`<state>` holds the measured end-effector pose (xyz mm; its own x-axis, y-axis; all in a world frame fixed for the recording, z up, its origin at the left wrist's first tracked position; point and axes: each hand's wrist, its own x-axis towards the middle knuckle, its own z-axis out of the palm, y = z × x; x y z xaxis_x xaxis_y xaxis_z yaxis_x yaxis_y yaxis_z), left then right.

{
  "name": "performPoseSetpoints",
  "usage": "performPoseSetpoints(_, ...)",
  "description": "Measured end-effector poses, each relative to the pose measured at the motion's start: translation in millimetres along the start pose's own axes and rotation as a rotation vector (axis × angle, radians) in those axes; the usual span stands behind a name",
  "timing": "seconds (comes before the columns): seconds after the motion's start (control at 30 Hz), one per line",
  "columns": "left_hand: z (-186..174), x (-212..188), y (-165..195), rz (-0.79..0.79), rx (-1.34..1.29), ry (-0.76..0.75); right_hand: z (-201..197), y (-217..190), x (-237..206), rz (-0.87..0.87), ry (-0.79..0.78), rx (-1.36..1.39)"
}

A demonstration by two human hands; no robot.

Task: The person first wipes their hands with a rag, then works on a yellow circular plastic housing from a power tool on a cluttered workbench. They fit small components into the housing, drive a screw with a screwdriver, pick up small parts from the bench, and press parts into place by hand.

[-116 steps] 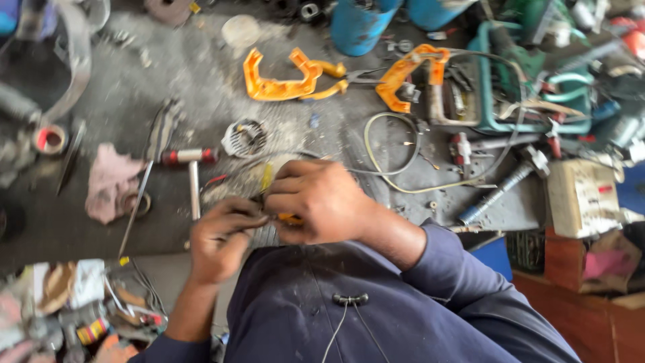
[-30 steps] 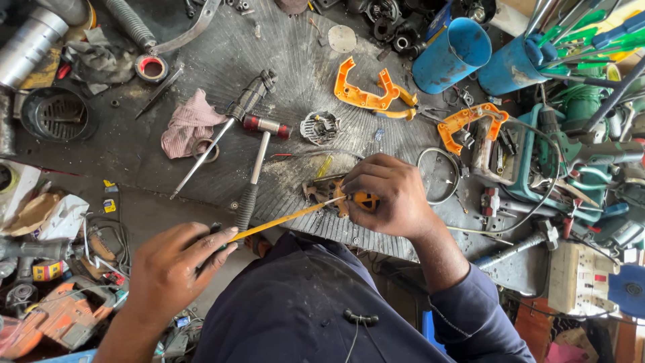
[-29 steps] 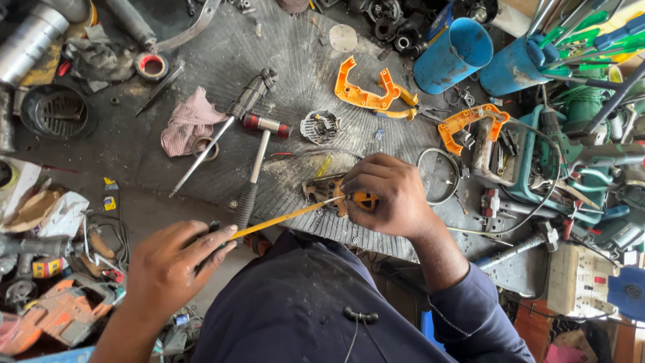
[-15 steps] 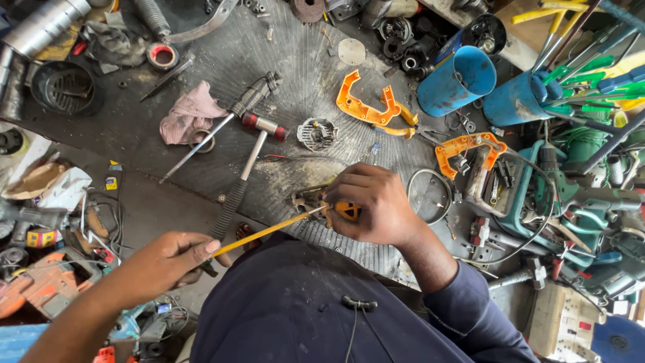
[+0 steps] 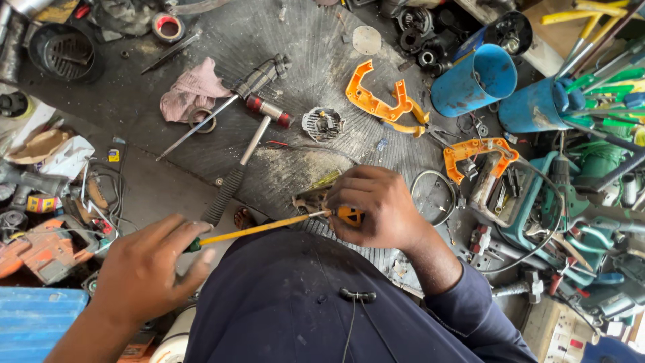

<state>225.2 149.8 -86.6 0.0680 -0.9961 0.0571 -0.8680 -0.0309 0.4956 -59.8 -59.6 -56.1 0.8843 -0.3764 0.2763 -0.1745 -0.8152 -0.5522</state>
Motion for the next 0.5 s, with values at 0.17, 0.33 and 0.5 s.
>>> performPoseSetpoints(0.17, -1, -24, -12, -0.108, -0.425, -0.154, -1, 4, 1, -0.08, -0.059, 0.009)
performPoseSetpoints(0.33, 27, -50, -28, -0.65, -1.176, -0.122, 1, 7, 1, -0.104, -0.081, 0.008)
performPoseSetpoints(0.5, 61, -68, -33, -1.035, -1.325, -0.385, 0, 11, -1, -0.137, -0.13, 0.057)
